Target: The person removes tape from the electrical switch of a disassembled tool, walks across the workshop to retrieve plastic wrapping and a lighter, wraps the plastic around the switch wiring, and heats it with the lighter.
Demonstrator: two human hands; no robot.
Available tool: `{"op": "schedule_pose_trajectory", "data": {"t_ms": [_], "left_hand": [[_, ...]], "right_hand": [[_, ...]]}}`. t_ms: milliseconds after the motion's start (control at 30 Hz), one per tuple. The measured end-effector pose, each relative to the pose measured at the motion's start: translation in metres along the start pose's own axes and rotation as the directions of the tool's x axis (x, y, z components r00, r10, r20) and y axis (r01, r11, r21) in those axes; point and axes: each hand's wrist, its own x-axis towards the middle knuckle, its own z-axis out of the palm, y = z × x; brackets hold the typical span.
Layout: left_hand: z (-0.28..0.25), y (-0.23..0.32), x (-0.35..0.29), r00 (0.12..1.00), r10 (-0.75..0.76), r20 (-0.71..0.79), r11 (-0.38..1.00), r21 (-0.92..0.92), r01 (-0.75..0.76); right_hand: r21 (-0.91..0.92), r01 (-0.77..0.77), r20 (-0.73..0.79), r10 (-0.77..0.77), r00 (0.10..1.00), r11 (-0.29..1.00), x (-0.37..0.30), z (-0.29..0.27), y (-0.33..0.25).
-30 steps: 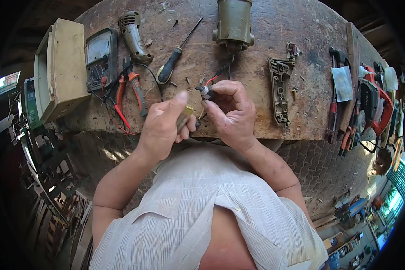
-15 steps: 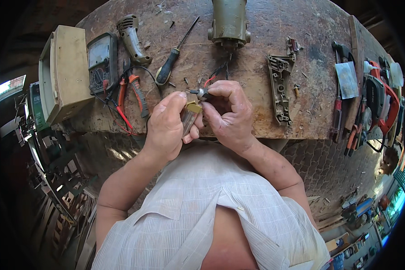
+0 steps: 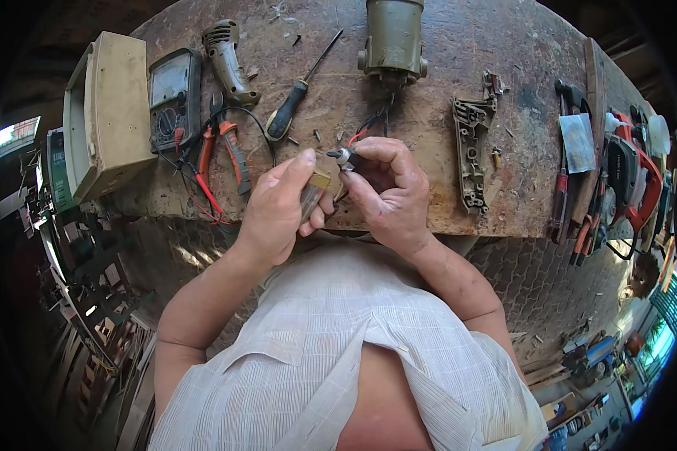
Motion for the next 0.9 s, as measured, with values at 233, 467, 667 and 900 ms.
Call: {"op": "schedule_pose_trajectory", "data": {"t_ms": [233, 467, 667, 900], "left_hand": [[-0.032, 0.024, 0.007, 0.992, 0.085, 0.096, 0.957, 0.268, -0.108], [-0.024, 0.031, 0.013, 0.879, 0.398, 0.264, 0.789, 0.39, -0.474], [0.006, 0.004, 0.016, 0.818, 0.552, 0.164, 0.762, 0.299, -0.574], [0.009, -0.003, 0.025, 0.781, 0.607, 0.143, 0.697, 0.377, -0.61]], "right_hand": [[0.033, -0.09, 0.085, 0.087, 0.993, 0.995, -0.003, -0.009, -0.012], [0.062, -0.164, 0.109, 0.157, 0.982, 0.985, -0.004, -0.011, -0.011], [0.025, -0.128, 0.088, 0.126, 0.988, 0.991, -0.004, -0.009, -0.006], [-0.082, -0.072, 0.084, 0.079, 0.993, 0.994, -0.004, -0.012, -0.004]]}}
